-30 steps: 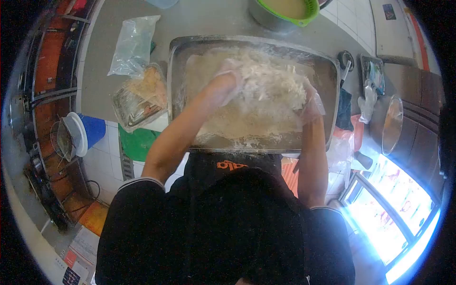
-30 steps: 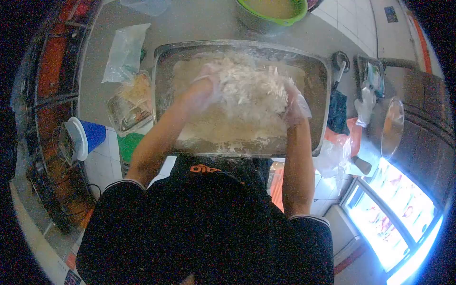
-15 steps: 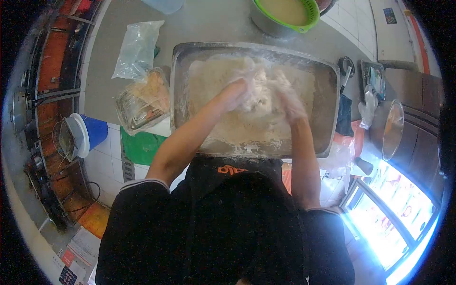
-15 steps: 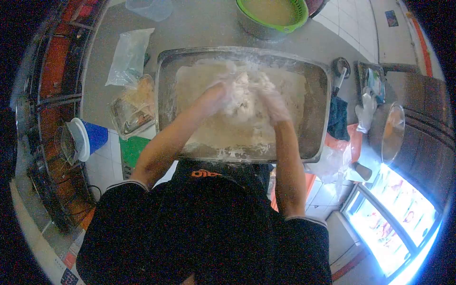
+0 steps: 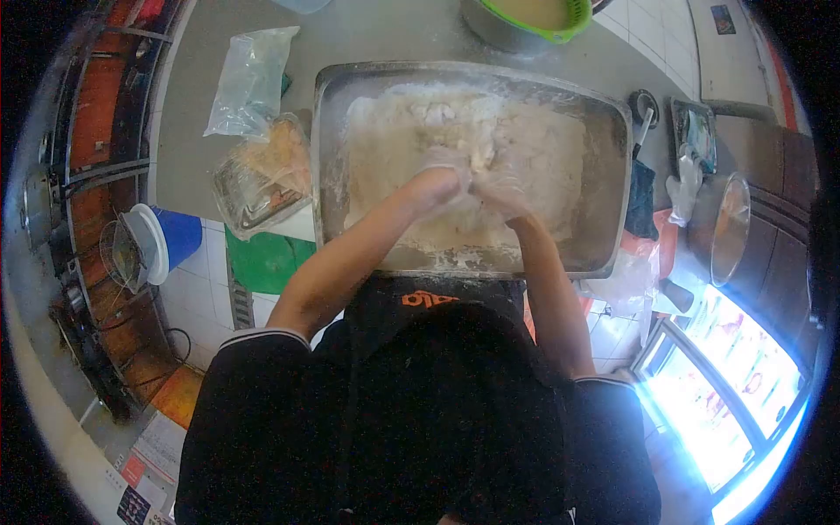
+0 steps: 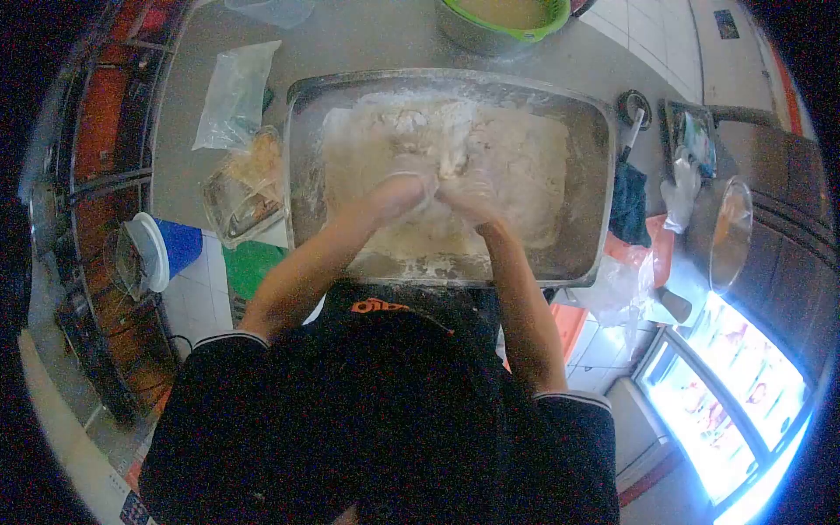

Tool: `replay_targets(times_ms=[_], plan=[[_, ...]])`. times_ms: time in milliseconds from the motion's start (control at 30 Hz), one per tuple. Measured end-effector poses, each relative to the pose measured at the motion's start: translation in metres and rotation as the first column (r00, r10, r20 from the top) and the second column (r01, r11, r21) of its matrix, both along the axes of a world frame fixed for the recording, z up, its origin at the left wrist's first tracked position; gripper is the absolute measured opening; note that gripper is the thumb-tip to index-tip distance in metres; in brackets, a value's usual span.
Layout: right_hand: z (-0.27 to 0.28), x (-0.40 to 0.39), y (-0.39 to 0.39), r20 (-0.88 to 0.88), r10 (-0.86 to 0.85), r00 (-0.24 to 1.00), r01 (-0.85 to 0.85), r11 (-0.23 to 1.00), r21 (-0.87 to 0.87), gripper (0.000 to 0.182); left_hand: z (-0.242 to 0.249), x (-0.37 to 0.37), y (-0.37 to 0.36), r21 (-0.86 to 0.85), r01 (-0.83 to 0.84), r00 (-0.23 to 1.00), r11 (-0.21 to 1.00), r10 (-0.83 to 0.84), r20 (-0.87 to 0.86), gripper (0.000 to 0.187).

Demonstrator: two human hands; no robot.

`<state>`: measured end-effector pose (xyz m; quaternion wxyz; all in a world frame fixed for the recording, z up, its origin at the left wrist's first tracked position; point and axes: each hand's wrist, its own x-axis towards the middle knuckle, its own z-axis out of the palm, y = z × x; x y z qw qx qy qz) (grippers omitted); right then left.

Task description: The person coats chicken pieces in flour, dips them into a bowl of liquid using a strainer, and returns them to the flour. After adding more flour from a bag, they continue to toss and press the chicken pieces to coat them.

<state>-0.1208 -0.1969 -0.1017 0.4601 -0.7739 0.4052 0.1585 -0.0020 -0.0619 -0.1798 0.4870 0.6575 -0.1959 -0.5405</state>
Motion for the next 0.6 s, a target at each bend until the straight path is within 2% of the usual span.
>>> replay_targets(times_ms=[33, 67, 100, 133, 167, 200, 233, 267, 333, 367, 400, 433, 467, 533, 567, 600], plan=[[0.002, -0.001, -0.006, 0.035, 0.073, 0.997, -0.073, 0.997, -0.001, 0.052, 0.004, -0.005, -0.007, -0.011, -0.039, 0.999, 0.999, 0.039, 0.003, 0.034], [0.004, -0.002, -0.013, 0.073, 0.144, 0.987, -0.144, 0.990, -0.005, 0.051, 0.008, -0.005, -0.016, 0.063, -0.096, 0.988, 0.993, 0.088, 0.124, 0.034], [-0.015, -0.027, -0.029, 0.242, 0.170, 0.955, -0.162, 0.985, -0.053, 0.050, 0.021, -0.001, -0.021, 0.099, -0.160, 0.986, 0.982, 0.154, 0.065, 0.033], [-0.008, -0.034, -0.030, 0.311, -0.004, 0.951, -0.023, 0.996, 0.082, 0.048, 0.033, 0.004, -0.026, 0.137, -0.225, 0.974, 0.965, 0.226, 0.010, 0.033], [-0.001, -0.041, -0.031, 0.364, -0.184, 0.913, 0.108, 0.970, 0.220, 0.047, 0.045, 0.009, -0.021, 0.168, -0.284, 0.921, 0.944, 0.318, -0.227, 0.032], [0.047, -0.032, -0.021, 0.204, -0.528, 0.825, 0.377, 0.781, 0.498, 0.043, 0.060, 0.010, -0.015, 0.220, -0.335, 0.800, 0.916, 0.401, -0.448, 0.032], [0.078, -0.030, -0.012, -0.046, -0.767, 0.641, 0.586, 0.449, 0.675, 0.040, 0.085, 0.011, -0.012, 0.269, -0.289, 0.864, 0.919, 0.371, -0.340, 0.031], [0.085, -0.035, -0.009, -0.019, -0.797, 0.604, 0.545, 0.395, 0.740, 0.036, 0.118, 0.017, -0.014, 0.312, -0.248, 0.919, 0.917, 0.324, -0.224, 0.030], [0.094, -0.045, -0.011, 0.025, -0.857, 0.515, 0.439, 0.289, 0.850, 0.028, 0.165, 0.019, -0.015, 0.289, -0.265, 0.934, 0.920, 0.320, -0.161, 0.028], [0.084, -0.051, -0.017, 0.067, -0.808, 0.586, 0.430, 0.380, 0.819, 0.029, 0.182, 0.014, -0.015, 0.222, -0.322, 0.903, 0.920, 0.369, -0.221, 0.027], [0.080, -0.047, -0.021, 0.106, -0.750, 0.653, 0.410, 0.468, 0.783, 0.032, 0.190, 0.017, -0.015, 0.192, -0.304, 0.912, 0.933, 0.343, -0.224, 0.027], [0.077, -0.044, -0.023, 0.215, -0.671, 0.710, 0.341, 0.594, 0.728, 0.035, 0.198, 0.019, -0.015, 0.161, -0.286, 0.921, 0.945, 0.317, -0.227, 0.026], [0.076, -0.041, -0.024, 0.317, -0.582, 0.749, 0.271, 0.706, 0.654, 0.041, 0.203, 0.026, -0.011, 0.170, -0.189, 0.960, 0.967, 0.218, -0.174, 0.026], [0.084, -0.030, -0.027, 0.398, -0.557, 0.729, 0.304, 0.784, 0.541, 0.044, 0.198, 0.030, -0.014, 0.191, -0.126, 0.979, 0.973, 0.153, -0.135, 0.027], [0.083, -0.027, -0.028, 0.435, -0.539, 0.721, 0.319, 0.816, 0.483, 0.046, 0.186, 0.030, -0.021, 0.201, -0.160, 0.971, 0.966, 0.191, -0.145, 0.029], [0.081, -0.026, -0.028, 0.460, -0.424, 0.780, 0.338, 0.904, 0.260, 0.045, 0.181, 0.030, -0.024, 0.212, -0.189, 0.962, 0.959, 0.224, -0.156, 0.031]])
